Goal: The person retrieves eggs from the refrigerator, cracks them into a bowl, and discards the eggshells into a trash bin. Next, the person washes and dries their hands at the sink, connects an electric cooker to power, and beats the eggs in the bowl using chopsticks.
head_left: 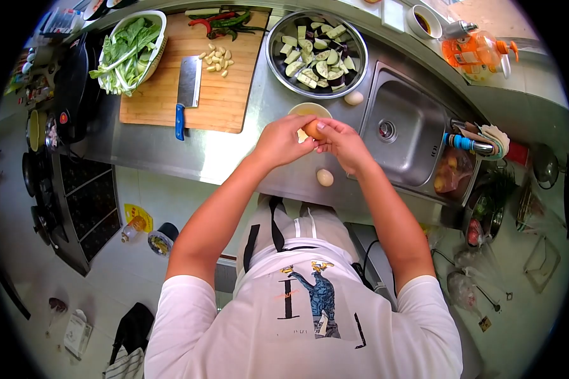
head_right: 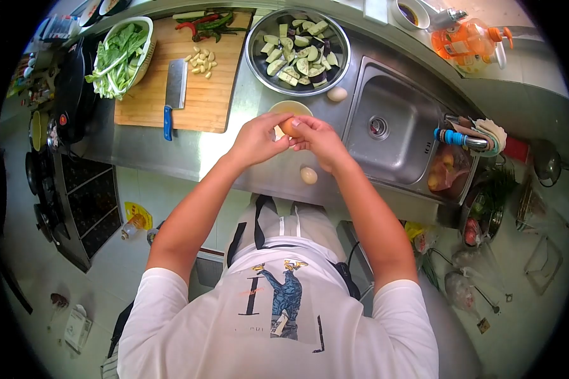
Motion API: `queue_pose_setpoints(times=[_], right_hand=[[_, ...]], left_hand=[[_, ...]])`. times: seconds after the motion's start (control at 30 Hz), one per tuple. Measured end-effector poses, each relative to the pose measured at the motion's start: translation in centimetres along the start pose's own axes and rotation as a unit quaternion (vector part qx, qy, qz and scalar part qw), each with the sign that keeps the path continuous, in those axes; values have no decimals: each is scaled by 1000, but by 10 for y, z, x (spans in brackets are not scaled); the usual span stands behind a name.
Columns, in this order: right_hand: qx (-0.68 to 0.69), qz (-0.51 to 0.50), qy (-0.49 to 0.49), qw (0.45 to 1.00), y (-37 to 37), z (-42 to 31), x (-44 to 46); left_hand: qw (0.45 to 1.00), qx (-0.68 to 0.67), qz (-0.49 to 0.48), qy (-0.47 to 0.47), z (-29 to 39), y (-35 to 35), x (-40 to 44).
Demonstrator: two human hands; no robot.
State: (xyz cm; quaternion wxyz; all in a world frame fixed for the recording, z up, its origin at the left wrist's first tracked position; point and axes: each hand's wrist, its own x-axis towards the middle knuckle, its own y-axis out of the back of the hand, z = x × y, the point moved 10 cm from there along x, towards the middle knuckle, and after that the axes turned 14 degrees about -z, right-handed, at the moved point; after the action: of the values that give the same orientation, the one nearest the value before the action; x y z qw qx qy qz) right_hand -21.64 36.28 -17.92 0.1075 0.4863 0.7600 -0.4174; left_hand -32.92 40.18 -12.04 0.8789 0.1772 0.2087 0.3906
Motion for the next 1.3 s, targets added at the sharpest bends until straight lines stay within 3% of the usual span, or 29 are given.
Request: queue_pose_setpoints(times=[0.4, 0.63, 0.93, 1.0, 1.3], right_hand=[[-62, -44, -34, 997, 6, 4, 9], [-48, -49, -31, 997, 7, 2, 10], [-79, -51, -5, 996, 7, -3, 13], [-98, -53, -1, 994, 6, -7, 12], [-167, -45, 10, 985, -1, -21, 9]], left_hand=[[996, 38, -67, 39, 4, -9, 17], [997, 33, -54, 49, 0, -9, 22], [998, 22, -44, 35, -1, -11, 24], [999, 18, 12, -31, 6, -4, 23], [999, 1, -3, -42, 3, -5, 26]])
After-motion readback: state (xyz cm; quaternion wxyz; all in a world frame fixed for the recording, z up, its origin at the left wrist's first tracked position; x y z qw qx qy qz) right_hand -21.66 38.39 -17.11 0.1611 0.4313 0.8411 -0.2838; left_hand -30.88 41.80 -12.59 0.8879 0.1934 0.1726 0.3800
